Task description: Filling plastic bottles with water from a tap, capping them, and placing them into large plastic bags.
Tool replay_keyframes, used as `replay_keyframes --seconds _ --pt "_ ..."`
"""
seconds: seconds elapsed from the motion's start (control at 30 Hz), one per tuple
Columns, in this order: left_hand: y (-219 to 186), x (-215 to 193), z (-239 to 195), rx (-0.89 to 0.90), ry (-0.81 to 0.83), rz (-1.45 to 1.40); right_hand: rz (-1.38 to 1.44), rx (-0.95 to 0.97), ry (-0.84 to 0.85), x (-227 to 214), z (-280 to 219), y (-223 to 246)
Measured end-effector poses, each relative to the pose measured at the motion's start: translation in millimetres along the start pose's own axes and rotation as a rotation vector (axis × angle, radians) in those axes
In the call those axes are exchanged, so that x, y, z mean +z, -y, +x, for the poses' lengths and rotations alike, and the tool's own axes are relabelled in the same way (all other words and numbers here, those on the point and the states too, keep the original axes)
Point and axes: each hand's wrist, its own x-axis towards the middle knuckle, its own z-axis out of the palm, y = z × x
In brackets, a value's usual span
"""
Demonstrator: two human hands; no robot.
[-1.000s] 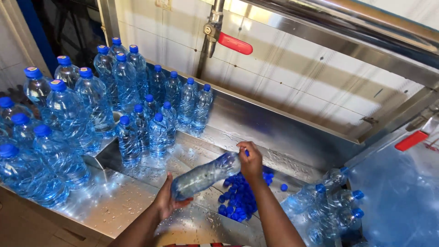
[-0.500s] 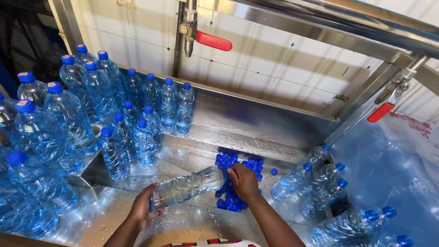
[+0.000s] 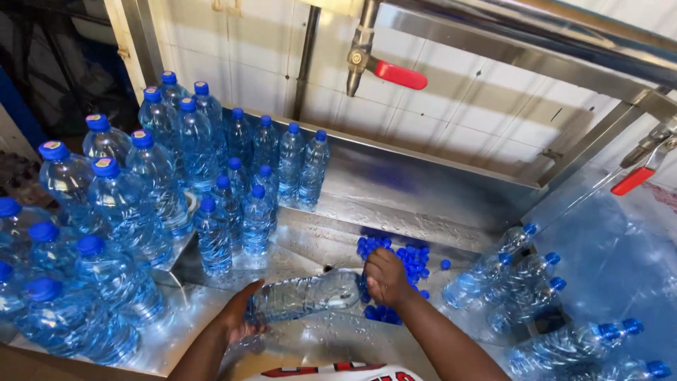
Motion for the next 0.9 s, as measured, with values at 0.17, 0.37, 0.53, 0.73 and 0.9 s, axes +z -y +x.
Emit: replay_keyframes --seconds 0.17,0.37,0.53,0.73,0.9 --pt "-15 1 -12 0.483 -0.122 0.223 -0.126 0.939 0.318 91 -115 -99" --pt "-3 -63 42 1.330 -0.179 0.813 0.410 1.817 0.415 92 -5 -68" --pt "-8 -63 37 0.937 -0.327 0.853 0.507 1.490 0.346 86 130 -31" --pt "2 -45 62 0.823 -0.399 1.049 0.013 1.007 0.785 189 204 11" --pt "-3 -51 94 0.793 -0.127 1.181 -0.081 0.910 0.761 242 197 -18"
